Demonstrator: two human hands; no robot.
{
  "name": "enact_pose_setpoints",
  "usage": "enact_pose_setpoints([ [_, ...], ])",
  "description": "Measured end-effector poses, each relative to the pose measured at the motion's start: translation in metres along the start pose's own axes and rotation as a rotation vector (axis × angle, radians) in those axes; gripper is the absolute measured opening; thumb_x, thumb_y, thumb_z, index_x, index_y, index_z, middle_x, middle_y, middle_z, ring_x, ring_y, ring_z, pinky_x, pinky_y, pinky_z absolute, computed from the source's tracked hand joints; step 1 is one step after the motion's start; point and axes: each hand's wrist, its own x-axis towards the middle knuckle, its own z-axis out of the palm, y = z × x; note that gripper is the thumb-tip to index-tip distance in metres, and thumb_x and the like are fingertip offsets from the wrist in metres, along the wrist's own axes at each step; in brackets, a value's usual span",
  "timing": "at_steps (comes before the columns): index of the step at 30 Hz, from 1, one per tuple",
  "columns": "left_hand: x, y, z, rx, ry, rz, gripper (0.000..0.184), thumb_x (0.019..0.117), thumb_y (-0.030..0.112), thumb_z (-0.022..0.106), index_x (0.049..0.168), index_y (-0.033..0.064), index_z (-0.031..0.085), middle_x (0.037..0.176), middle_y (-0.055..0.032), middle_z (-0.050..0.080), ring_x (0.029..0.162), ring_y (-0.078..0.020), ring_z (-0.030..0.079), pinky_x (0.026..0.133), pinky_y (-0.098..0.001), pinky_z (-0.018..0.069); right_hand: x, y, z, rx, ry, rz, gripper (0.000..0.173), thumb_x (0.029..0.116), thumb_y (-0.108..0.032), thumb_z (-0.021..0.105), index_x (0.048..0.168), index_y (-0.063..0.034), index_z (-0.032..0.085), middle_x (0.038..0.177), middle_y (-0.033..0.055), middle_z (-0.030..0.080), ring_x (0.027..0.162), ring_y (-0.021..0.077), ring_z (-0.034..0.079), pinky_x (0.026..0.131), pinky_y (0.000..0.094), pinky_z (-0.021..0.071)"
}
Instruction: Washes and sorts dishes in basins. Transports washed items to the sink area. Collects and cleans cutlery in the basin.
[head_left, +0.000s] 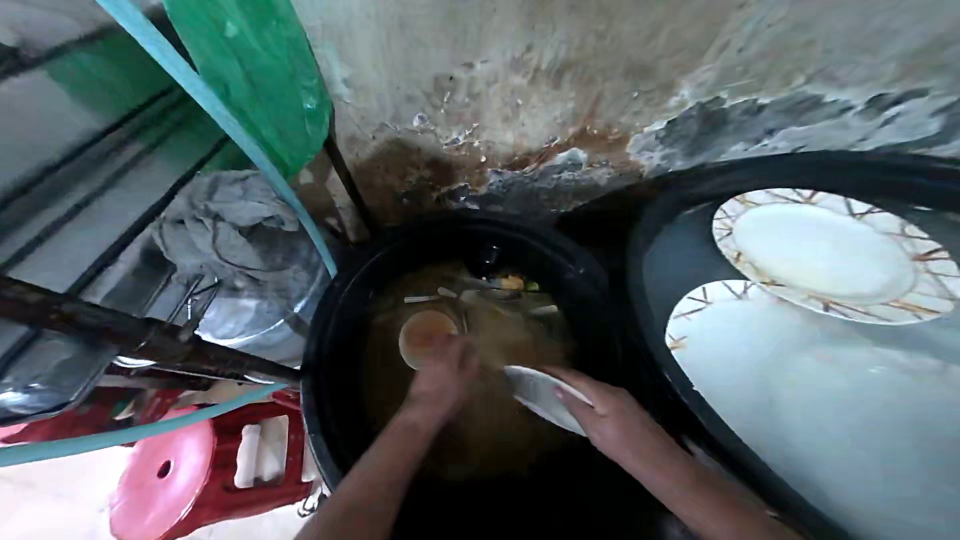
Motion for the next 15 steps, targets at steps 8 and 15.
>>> enact_pose_setpoints([
  [8,0.060,-0.094,0.003,-0.040,0.130,-0.584,0.046,0.1071,0.029,0.053,0.140,-0.0041,0.055,0.141,-0.0281,0.056,0.133,-0.0424,0.054,0.110,-0.0575,0.0426,0.013,0.016,-0.006,0.487,0.261,0.208,0.040,0.1059,-0.022,0.052,0.142,-0.0064,0.057,0.134,0.0114,0.064,0.119,0.0132,0.064,0.102,0.0354,0.0526],
  [15,0.015,-0.090,-0.026,0.008,0.568,-0.116,0.026,0.1051,0.009,0.053,0.120,-0.0046,0.069,0.123,-0.0262,0.066,0.119,-0.0394,0.062,0.104,-0.0550,0.0487,0.026,0.017,-0.002,0.652,0.334,0.220,0.045,0.1074,-0.029,0.049,0.148,-0.0105,0.051,0.139,0.0091,0.061,0.124,0.0129,0.061,0.106,0.0358,0.0502],
])
